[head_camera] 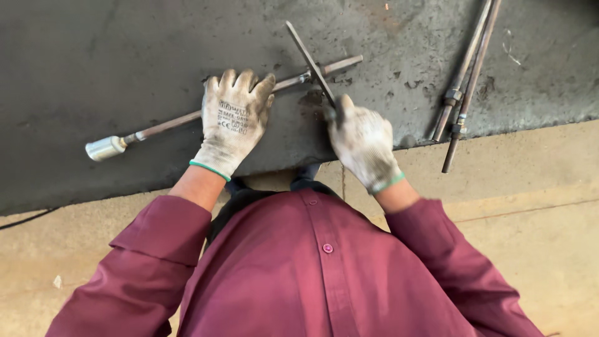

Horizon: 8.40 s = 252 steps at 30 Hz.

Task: The person holds a metal tube with a fitting on a workbench and files its end using a hand file, working the file back and forth. They rotate or reposition the tube, finish it, set it aside with completed tubes, and pick up the next tube to repeat the filing.

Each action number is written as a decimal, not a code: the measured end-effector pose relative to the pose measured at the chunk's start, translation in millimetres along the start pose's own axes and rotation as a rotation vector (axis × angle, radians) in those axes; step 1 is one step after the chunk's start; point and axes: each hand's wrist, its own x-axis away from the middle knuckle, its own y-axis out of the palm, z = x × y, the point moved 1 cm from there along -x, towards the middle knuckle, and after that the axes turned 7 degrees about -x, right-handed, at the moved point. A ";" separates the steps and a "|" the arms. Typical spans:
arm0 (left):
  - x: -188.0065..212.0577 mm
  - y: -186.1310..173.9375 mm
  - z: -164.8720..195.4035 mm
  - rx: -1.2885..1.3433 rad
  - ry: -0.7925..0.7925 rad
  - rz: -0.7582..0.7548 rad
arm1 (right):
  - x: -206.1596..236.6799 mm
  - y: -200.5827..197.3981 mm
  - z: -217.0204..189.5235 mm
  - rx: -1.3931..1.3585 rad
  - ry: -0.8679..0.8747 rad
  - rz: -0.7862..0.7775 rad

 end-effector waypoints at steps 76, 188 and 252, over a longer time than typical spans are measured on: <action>-15.1 7.7 -7.9 -0.128 0.015 -0.032 | 53.6 -30.9 4.0 -0.354 0.082 -0.001; -35.1 15.3 -15.8 -0.067 0.061 -0.048 | 66.2 -26.0 11.7 -0.364 0.442 -0.104; -45.2 20.2 -22.0 -0.045 0.096 0.021 | -19.7 5.2 -1.7 -0.001 0.104 -0.125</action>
